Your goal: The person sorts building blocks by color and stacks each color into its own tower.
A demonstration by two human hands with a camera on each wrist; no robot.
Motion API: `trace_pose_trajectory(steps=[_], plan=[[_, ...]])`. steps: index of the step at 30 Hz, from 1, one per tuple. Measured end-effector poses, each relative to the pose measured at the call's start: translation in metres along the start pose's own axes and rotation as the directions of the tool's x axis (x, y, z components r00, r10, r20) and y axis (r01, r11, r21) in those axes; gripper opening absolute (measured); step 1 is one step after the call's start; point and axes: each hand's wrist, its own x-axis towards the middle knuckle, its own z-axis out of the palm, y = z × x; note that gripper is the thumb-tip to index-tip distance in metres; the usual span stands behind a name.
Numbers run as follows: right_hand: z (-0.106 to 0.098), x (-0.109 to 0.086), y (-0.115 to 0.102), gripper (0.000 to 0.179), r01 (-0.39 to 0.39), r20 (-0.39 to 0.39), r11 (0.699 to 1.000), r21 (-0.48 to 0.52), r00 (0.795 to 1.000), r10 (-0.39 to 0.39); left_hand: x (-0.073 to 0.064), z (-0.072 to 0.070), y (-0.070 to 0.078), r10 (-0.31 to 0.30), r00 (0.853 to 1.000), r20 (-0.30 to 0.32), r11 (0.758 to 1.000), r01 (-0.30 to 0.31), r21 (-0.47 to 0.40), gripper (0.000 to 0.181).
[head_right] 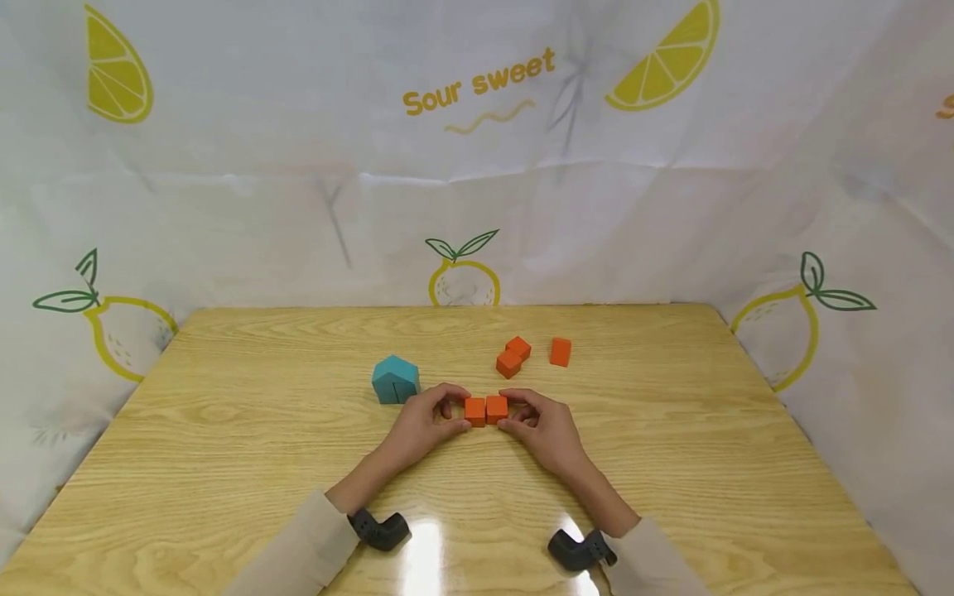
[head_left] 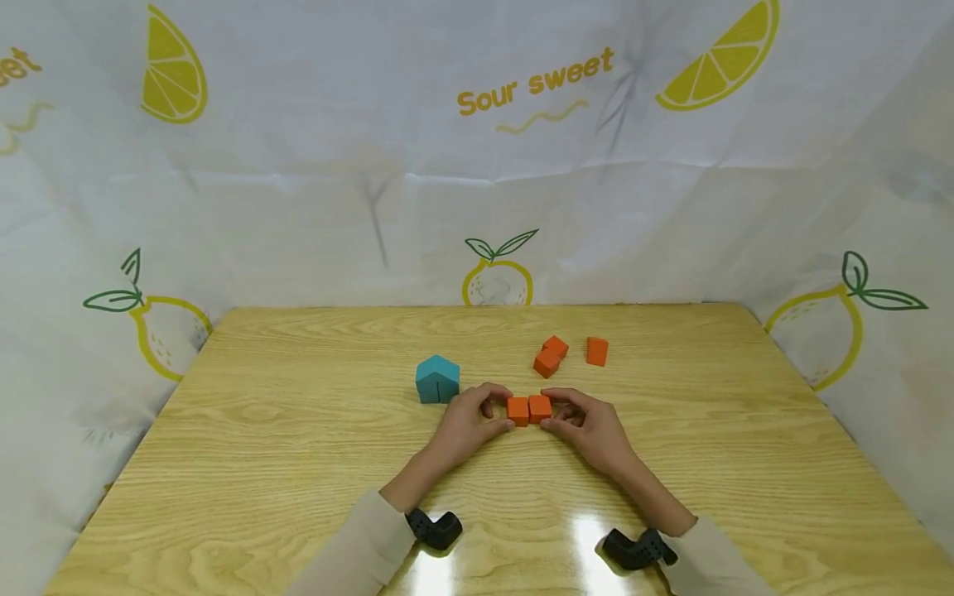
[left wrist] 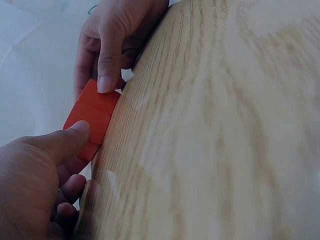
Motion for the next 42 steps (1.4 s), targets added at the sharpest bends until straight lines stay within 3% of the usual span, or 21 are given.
trace_pose_trajectory(steps=[4,22,26,34,42], plan=[[-0.005,-0.003,-0.024,0.038,-0.003,0.01,1.0,-0.015,1.0,0.003,0.0,0.0,0.001,-0.002,1.0,0.004,1.0,0.002,0.006,0.035],[-0.005,-0.001,-0.025,0.037,0.013,0.013,1.0,-0.022,1.0,-0.013,0.0,-0.001,0.004,-0.004,1.0,0.002,1.0,0.004,0.017,0.035],[-0.004,-0.001,-0.021,0.038,0.019,0.014,1.0,-0.015,1.0,-0.019,0.001,-0.001,0.004,-0.002,1.0,0.007,1.0,0.001,0.018,0.035],[0.001,0.005,0.017,0.04,0.019,0.0,1.0,-0.022,1.0,-0.019,0.002,-0.001,0.004,0.004,1.0,0.005,1.0,-0.005,0.026,0.035],[0.002,0.003,0.02,0.043,-0.001,0.005,1.0,-0.021,1.0,0.001,0.0,0.0,0.002,0.0,1.0,0.008,1.0,0.0,0.03,0.035]])
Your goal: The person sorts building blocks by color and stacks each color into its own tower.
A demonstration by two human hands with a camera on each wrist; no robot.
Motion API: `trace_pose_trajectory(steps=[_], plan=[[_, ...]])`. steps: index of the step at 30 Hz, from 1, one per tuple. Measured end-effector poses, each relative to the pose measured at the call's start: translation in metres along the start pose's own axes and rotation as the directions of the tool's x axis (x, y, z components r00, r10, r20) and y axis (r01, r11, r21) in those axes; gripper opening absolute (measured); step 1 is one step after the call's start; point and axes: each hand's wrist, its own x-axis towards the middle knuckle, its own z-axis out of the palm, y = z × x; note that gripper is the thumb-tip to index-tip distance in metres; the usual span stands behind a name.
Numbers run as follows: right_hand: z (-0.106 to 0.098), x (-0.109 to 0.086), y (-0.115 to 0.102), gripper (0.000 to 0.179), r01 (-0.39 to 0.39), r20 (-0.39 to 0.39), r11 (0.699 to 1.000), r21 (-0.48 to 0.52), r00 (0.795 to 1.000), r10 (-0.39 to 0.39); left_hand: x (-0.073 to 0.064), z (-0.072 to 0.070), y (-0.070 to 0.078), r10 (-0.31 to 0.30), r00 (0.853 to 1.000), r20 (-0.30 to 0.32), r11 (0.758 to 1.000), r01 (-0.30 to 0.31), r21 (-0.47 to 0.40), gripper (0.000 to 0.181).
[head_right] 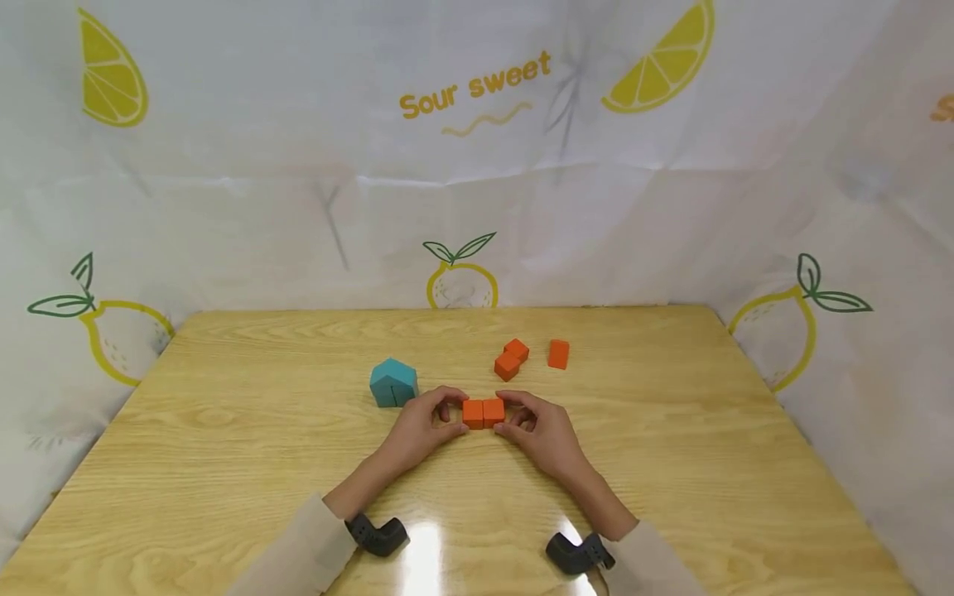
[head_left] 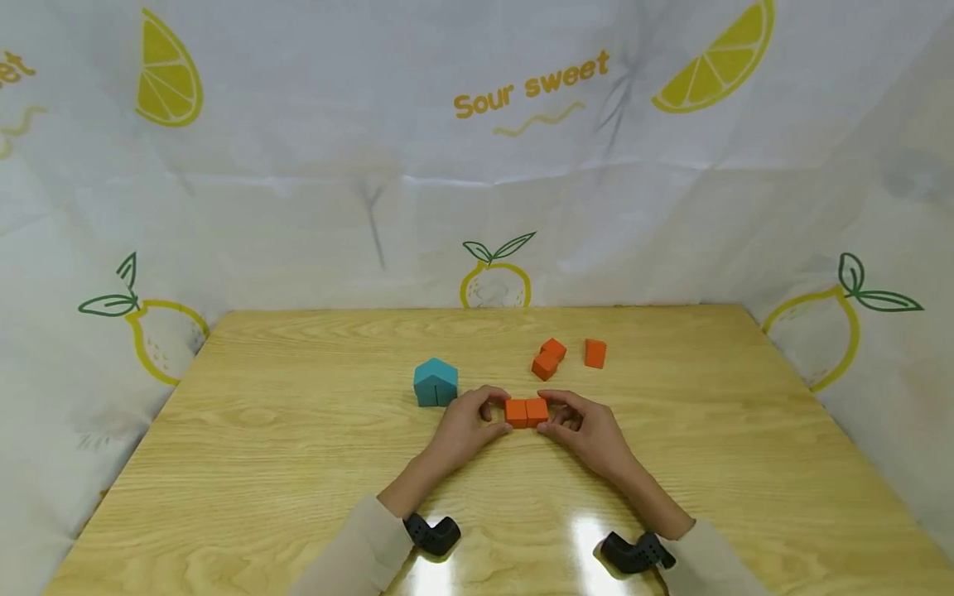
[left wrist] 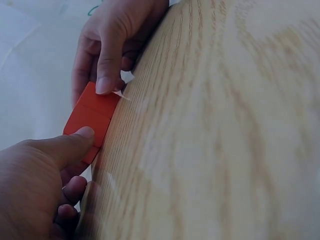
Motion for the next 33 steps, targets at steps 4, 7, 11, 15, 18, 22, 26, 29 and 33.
trace_pose_trajectory(steps=[4,7,11,15,18,22,26,29,33], plan=[[0.001,-0.001,0.0,0.045,0.03,-0.013,0.999,0.02,0.999,-0.03,-0.002,0.0,-0.002,0.008,1.0,0.001,1.0,-0.008,0.005,0.037],[0.0,-0.003,0.001,0.04,0.077,-0.064,0.996,0.053,0.995,-0.073,-0.003,0.001,-0.002,0.014,1.0,0.005,1.0,-0.014,0.01,0.038],[-0.004,-0.002,-0.008,0.032,0.126,-0.162,0.985,0.122,0.981,-0.106,-0.003,0.002,-0.002,0.017,1.0,0.0,1.0,-0.017,0.019,0.038],[-0.008,0.002,-0.023,0.029,0.106,-0.244,0.986,0.132,0.967,-0.071,-0.003,0.001,-0.003,0.028,1.0,-0.002,0.999,-0.028,0.02,0.038],[-0.009,0.007,-0.03,0.03,0.063,-0.281,0.992,0.112,0.959,-0.029,-0.002,0.001,-0.004,0.032,0.999,0.0,0.999,-0.032,0.016,0.038],[-0.005,0.018,-0.019,0.033,0.045,-0.3,0.996,0.077,0.954,-0.02,-0.002,0.0,-0.005,0.03,1.0,-0.002,0.999,-0.03,0.019,0.038],[0.001,0.031,0.004,0.038,0.012,-0.314,0.999,0.036,0.949,0.0,-0.001,0.0,-0.006,0.033,0.999,-0.004,0.999,-0.033,0.02,0.038],[0.003,0.038,0.008,0.04,-0.028,-0.326,0.999,0.035,0.945,0.038,-0.001,0.0,-0.005,0.039,0.999,-0.002,0.999,-0.039,0.015,0.038],[0.005,0.042,0.007,0.042,-0.073,-0.338,0.996,0.041,0.938,0.083,-0.001,0.0,-0.005,0.037,0.999,0.006,0.999,-0.037,0.01,0.039]])
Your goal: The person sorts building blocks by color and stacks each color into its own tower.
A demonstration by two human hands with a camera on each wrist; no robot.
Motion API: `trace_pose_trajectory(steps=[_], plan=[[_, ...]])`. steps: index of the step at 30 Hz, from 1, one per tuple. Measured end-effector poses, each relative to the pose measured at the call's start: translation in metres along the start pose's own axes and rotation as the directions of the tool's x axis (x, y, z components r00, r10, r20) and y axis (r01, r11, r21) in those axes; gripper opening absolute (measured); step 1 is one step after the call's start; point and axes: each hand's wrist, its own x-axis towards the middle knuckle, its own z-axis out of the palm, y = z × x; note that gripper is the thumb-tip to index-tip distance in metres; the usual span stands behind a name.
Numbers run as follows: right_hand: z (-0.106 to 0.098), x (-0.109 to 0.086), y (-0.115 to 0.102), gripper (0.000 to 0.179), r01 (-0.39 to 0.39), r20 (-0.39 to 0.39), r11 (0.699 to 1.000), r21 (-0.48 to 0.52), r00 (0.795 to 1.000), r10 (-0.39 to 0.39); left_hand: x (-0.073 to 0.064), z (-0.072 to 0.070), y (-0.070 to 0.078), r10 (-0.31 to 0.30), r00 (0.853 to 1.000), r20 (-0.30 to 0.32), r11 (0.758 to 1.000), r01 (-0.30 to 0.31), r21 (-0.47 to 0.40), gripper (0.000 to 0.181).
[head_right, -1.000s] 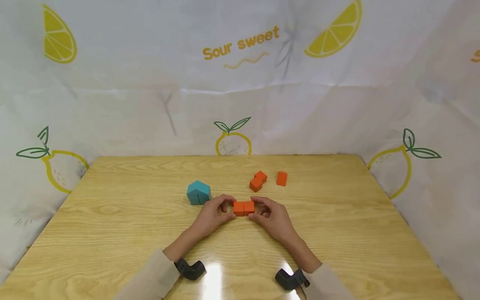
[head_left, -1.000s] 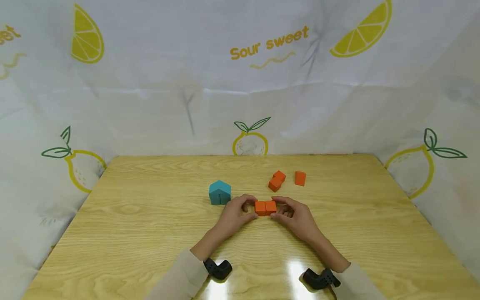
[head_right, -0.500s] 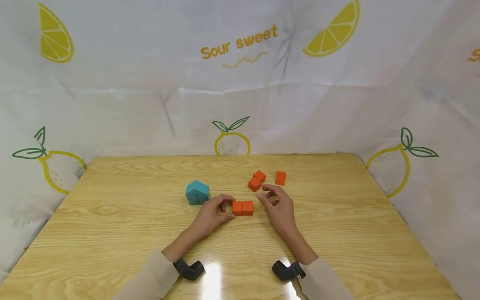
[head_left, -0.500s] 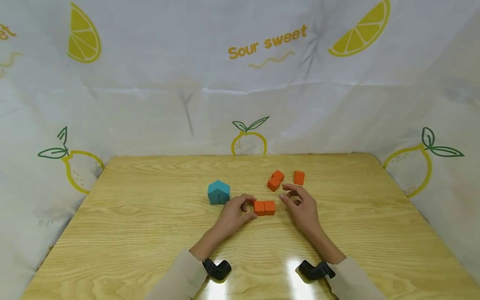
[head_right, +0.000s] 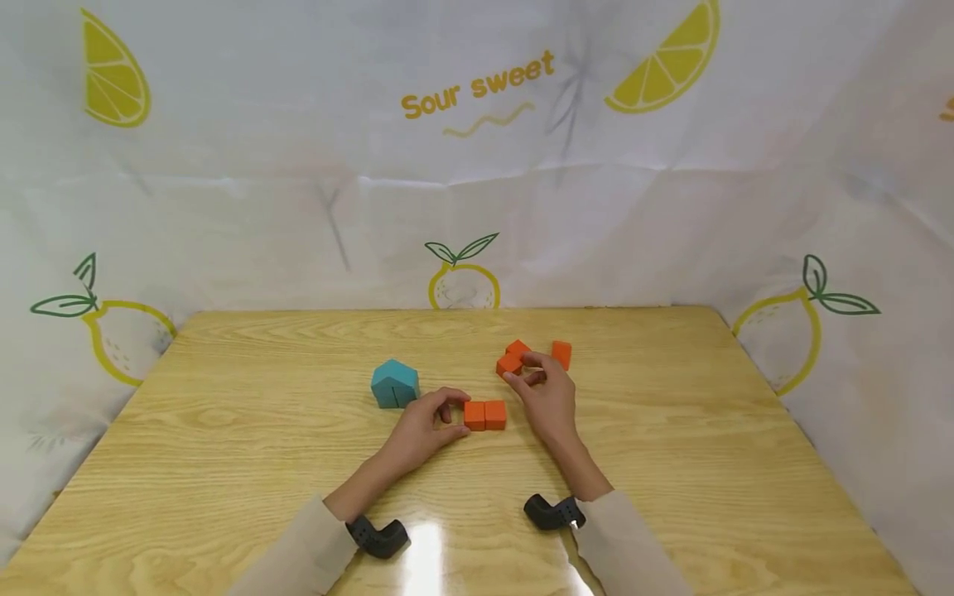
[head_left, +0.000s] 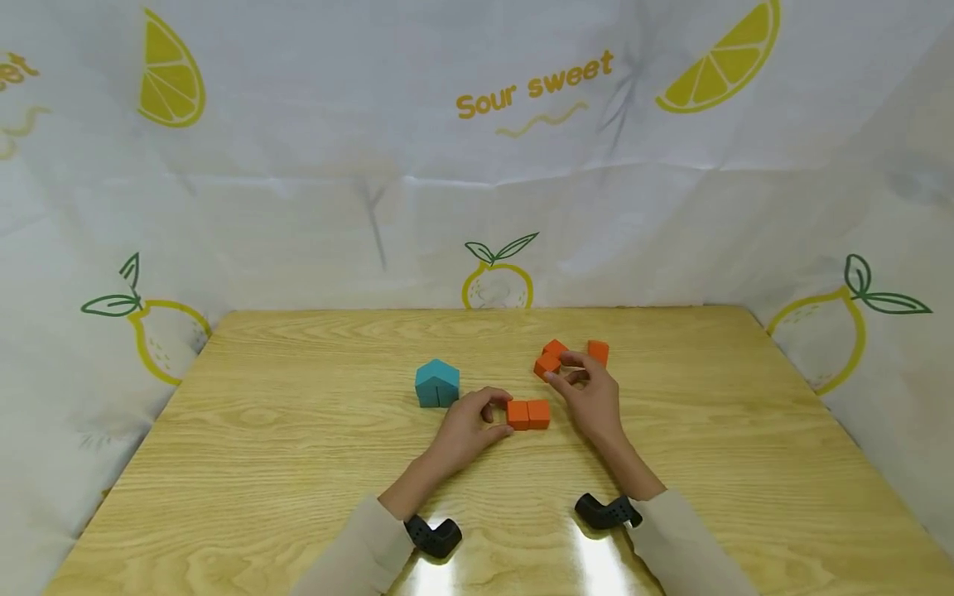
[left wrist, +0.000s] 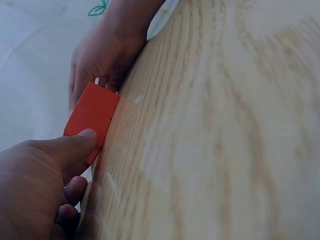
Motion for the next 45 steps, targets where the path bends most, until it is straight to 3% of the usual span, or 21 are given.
trace_pose_trajectory(steps=[6,12,29,40,45], plan=[[0.0034,0.0031,-0.0016,0.048,-0.078,0.013,0.997,0.013,0.997,0.078,0.0,0.001,-0.0012,-0.004,1.0,-0.001,1.0,0.004,0.001,0.038],[0.0071,0.0076,-0.0015,0.048,-0.114,-0.002,0.992,-0.047,0.993,0.114,0.0,0.001,-0.0013,0.002,1.0,-0.001,1.0,-0.002,-0.001,0.038],[0.0073,0.0058,-0.0004,0.041,-0.101,0.007,0.988,-0.115,0.995,0.102,0.0003,0.0,0.0003,-0.001,1.0,-0.003,1.0,0.002,0.022,0.038],[0.0041,0.0023,0.001,0.038,-0.041,-0.023,0.997,-0.066,0.999,0.039,0.0008,0.0004,0.0012,0.001,1.0,0.0,1.0,-0.001,0.026,0.038],[0.0025,0.0006,0.0027,0.037,-0.005,-0.006,1.0,0.025,1.0,0.005,0.0,-0.0004,0.002,-0.002,1.0,-0.002,1.0,0.002,0.018,0.039]])
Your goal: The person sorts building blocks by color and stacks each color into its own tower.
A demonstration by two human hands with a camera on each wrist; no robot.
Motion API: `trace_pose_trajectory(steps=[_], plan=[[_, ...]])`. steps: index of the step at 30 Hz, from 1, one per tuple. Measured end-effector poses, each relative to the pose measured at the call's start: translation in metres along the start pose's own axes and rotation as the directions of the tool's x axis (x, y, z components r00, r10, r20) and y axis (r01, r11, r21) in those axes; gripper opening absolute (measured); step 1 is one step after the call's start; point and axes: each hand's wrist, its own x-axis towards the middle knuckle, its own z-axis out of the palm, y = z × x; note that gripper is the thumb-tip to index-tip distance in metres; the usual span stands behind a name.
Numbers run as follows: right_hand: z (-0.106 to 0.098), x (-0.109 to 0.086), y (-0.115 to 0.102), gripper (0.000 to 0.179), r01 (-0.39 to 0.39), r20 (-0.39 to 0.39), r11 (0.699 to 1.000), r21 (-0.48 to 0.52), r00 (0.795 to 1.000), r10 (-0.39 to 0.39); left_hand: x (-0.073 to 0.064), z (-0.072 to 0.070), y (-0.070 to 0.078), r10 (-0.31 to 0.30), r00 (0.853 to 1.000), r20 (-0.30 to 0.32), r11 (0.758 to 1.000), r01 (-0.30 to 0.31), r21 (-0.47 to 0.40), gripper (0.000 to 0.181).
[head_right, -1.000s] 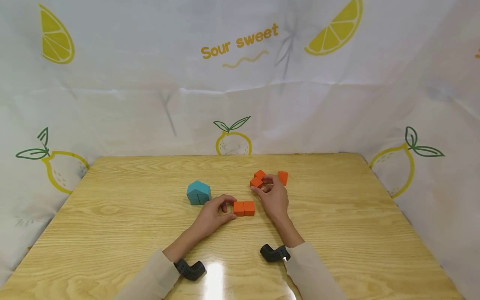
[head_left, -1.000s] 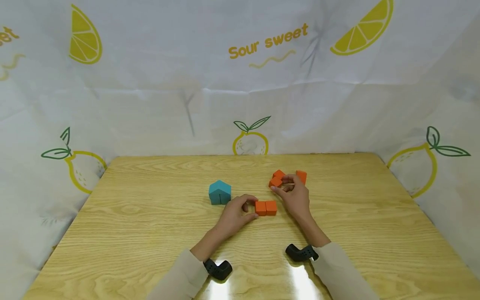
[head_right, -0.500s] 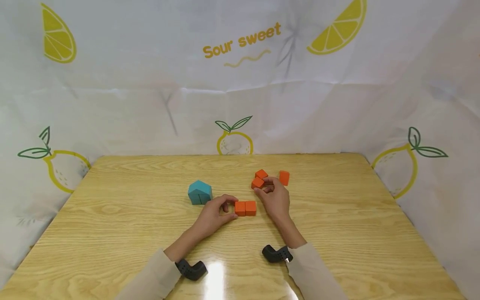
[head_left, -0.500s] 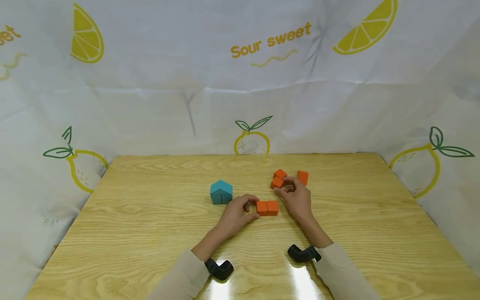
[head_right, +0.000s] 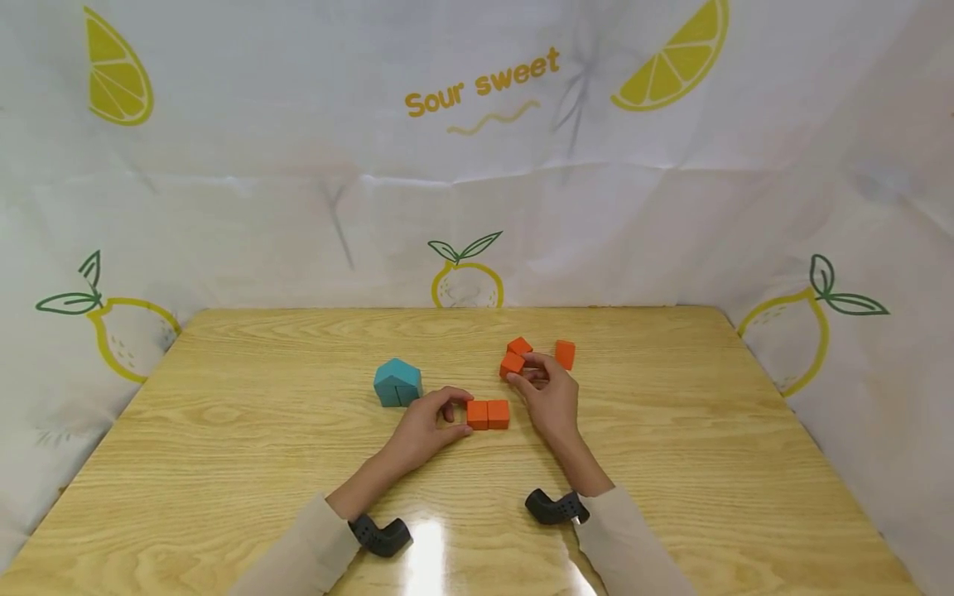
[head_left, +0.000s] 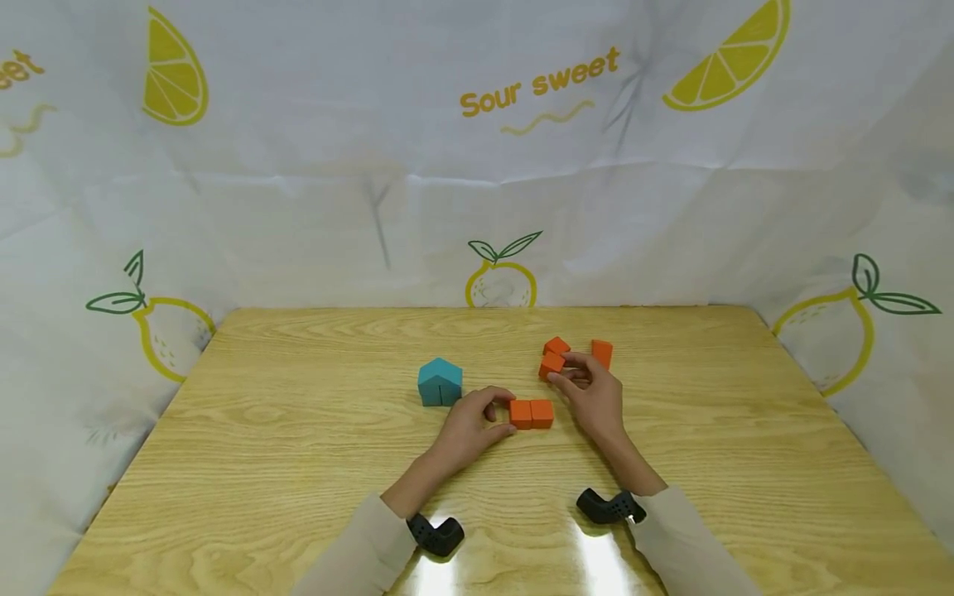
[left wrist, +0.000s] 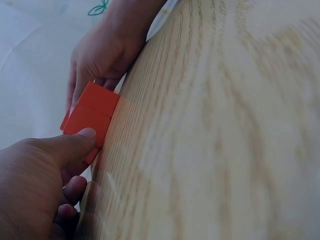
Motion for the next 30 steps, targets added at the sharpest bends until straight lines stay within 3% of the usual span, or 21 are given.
trace_pose_trajectory(steps=[8,15,21,30], plan=[[-0.002,-0.004,-0.003,0.036,0.041,0.01,0.993,0.112,0.999,-0.043,0.0,-0.001,0.002,-0.006,1.0,-0.006,1.0,0.006,-0.014,0.04],[-0.01,-0.014,-0.037,0.036,0.009,0.056,0.981,0.195,0.998,-0.02,0.0,0.0,0.001,0.012,1.0,-0.023,0.999,-0.013,-0.039,0.042],[-0.01,-0.019,-0.043,0.036,-0.004,0.094,0.985,0.175,0.995,-0.013,0.0,0.001,-0.002,0.014,0.999,-0.03,0.998,-0.016,-0.067,0.044],[-0.011,-0.025,-0.045,0.033,0.051,0.137,0.981,0.189,0.987,-0.078,0.001,0.002,-0.004,0.035,0.999,-0.038,0.995,-0.038,-0.09,0.044]])
